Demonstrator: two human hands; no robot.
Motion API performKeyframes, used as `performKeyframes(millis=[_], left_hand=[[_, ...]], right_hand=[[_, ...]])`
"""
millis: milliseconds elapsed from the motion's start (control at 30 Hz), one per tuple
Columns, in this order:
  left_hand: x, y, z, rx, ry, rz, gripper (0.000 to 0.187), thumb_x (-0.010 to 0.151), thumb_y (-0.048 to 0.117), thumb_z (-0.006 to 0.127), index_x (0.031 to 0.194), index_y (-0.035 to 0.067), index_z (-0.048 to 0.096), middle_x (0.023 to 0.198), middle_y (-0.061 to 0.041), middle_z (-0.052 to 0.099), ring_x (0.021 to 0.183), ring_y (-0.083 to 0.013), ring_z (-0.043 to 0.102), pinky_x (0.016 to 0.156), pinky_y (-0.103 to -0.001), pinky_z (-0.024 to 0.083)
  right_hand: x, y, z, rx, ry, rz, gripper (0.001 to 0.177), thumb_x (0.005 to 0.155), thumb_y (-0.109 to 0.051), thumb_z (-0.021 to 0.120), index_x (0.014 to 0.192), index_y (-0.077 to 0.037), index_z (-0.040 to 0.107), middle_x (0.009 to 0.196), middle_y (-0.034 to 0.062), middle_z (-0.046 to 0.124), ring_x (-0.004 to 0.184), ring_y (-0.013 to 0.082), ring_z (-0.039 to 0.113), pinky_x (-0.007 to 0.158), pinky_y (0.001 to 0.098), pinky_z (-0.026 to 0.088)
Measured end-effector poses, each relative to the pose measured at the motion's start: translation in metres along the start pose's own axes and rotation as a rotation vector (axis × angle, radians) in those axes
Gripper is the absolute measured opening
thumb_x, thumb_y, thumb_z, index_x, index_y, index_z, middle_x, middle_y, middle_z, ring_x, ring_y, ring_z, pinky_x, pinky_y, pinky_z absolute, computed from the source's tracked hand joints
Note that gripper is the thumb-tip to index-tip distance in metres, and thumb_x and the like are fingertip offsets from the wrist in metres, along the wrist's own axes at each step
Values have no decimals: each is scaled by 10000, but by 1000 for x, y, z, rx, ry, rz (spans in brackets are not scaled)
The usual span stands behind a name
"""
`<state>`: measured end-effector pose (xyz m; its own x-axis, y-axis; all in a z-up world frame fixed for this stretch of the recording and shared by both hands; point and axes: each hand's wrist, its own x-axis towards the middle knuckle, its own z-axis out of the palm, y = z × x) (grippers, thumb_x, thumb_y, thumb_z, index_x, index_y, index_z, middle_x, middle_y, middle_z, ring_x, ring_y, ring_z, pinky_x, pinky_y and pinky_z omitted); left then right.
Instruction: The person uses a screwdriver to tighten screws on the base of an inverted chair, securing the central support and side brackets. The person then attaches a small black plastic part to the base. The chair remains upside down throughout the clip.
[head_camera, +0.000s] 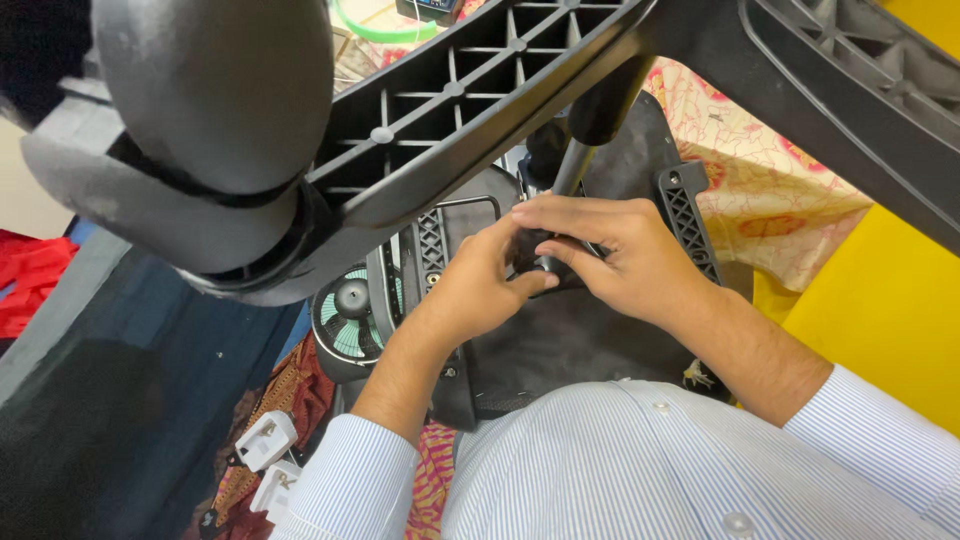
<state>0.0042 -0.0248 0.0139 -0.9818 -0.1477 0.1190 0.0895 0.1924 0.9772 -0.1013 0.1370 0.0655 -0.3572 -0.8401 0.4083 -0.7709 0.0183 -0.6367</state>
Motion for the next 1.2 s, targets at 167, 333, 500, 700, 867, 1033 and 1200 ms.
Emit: performKeyframes(millis=[167, 333, 500, 700, 867, 1033, 1200], left_hand=[[-5, -7, 18, -105, 258, 104, 538, 833, 39, 819, 1329, 3, 613, 1171, -158, 767, 1108, -193, 751, 967, -323, 600], [-10, -16, 9, 111, 226, 113, 389, 912, 64, 772, 1287, 37, 671, 1019, -147, 800, 969, -225, 807, 861, -327, 609], [-7, -6, -7, 107, 3, 59, 509, 921, 40, 665, 1416, 47, 547, 1005, -155, 790, 966, -268, 795, 829, -343, 592], [-2, 6, -2, 196, -38, 6, 604, 913, 70, 688, 1481, 47, 485, 1005, -219, 755, 930, -342, 739, 833, -382, 555], [-1, 7, 3, 205, -76, -170, 452, 941, 103, 715, 1367, 3, 600, 980, -224, 764, 875, -342, 753, 821, -398, 561], [-12, 4, 3, 16, 93, 201, 690, 813, 45, 829, 1428, -24, 522, 1281, -191, 697, 1206, -322, 685, 1030, -405, 522], [-10, 4, 3, 104, 252, 85, 536, 782, 102, 863, 1282, 31, 680, 1113, -149, 783, 1055, -251, 791, 942, -345, 622]], right_hand=[[-1, 7, 4, 20, 39, 27, 322, 900, -32, 761, 1220, -19, 723, 1227, 136, 749, 1136, 269, 756, 969, 324, 592], [4, -4, 17, -62, 110, 67, 314, 876, -87, 813, 1173, -18, 741, 1190, 138, 760, 1093, 257, 766, 935, 322, 601], [5, -22, 15, -170, 174, 151, 361, 802, -183, 886, 1100, -26, 754, 1071, 126, 778, 930, 231, 785, 783, 300, 600], [2, -28, 3, -130, 163, 48, 404, 839, -147, 831, 1193, -3, 700, 1181, 160, 709, 1043, 298, 726, 874, 323, 575], [-3, -14, -11, 12, -36, -11, 414, 917, 15, 664, 1331, 15, 655, 1313, 178, 705, 1195, 327, 718, 1009, 343, 564], [0, -6, -5, 3, 25, 21, 348, 886, -38, 760, 1229, -11, 709, 1223, 145, 751, 1142, 279, 751, 968, 327, 588], [6, -8, 3, -17, 75, 51, 310, 859, -94, 815, 1154, -26, 747, 1127, 121, 777, 1013, 239, 786, 871, 300, 610]])
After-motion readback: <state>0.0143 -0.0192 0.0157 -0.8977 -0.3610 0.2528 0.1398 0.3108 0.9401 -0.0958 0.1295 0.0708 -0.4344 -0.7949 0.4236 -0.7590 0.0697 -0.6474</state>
